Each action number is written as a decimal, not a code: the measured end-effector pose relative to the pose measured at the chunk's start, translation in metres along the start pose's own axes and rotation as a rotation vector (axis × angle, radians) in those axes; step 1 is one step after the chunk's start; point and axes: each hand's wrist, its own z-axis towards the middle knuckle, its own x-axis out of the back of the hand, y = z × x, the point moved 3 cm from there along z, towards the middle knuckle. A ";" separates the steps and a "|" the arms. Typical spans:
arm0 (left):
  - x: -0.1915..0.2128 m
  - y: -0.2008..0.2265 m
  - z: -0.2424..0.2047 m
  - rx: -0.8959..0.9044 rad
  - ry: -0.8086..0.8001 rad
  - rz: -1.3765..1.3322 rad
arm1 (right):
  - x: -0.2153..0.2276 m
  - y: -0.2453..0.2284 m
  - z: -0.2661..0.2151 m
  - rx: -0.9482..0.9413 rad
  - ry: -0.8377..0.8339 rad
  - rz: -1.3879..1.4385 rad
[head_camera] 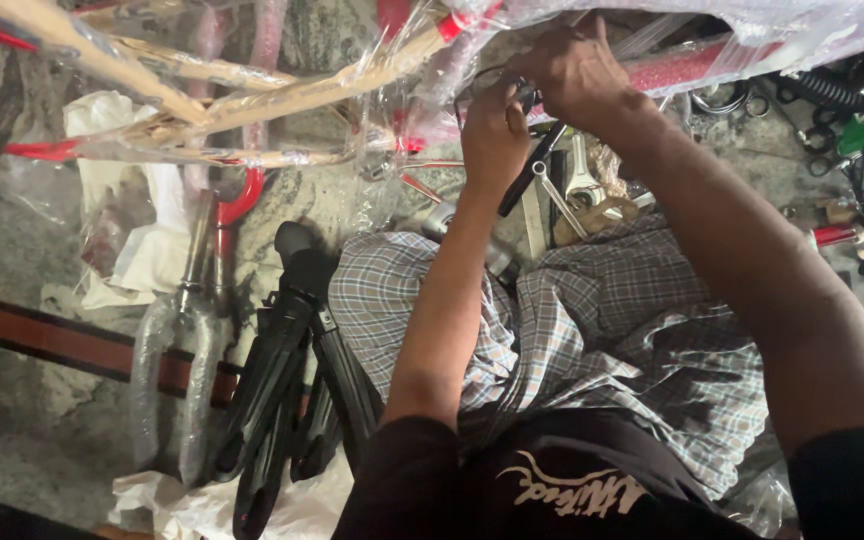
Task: The person is assembling a bicycle frame. They use a wrench to tighten bolts on the frame, which is partially wrapped in protective plastic.
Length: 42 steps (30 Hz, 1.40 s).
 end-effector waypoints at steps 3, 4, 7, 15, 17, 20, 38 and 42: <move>-0.010 -0.014 -0.006 0.045 -0.185 0.015 | -0.008 0.000 -0.004 0.028 0.060 -0.023; -0.013 -0.018 -0.006 0.054 -0.244 0.026 | -0.009 0.003 -0.003 0.029 0.057 -0.006; -0.015 -0.030 -0.007 0.072 -0.331 0.033 | -0.011 0.008 -0.005 0.018 0.038 0.037; -0.033 -0.051 0.009 0.036 -0.482 0.008 | 0.011 -0.005 0.004 0.152 0.101 -0.139; -0.032 -0.052 0.014 0.040 -0.488 -0.110 | 0.019 -0.015 0.013 0.195 0.103 -0.342; -0.032 -0.047 0.013 0.115 -0.520 0.006 | 0.026 -0.019 0.025 0.206 -0.087 -0.280; -0.039 -0.064 0.002 0.309 -0.165 -0.432 | -0.040 0.041 0.037 -0.414 -0.306 -0.086; -0.045 -0.059 0.011 0.122 -0.141 -0.141 | -0.034 0.059 0.023 -0.302 -0.220 -0.123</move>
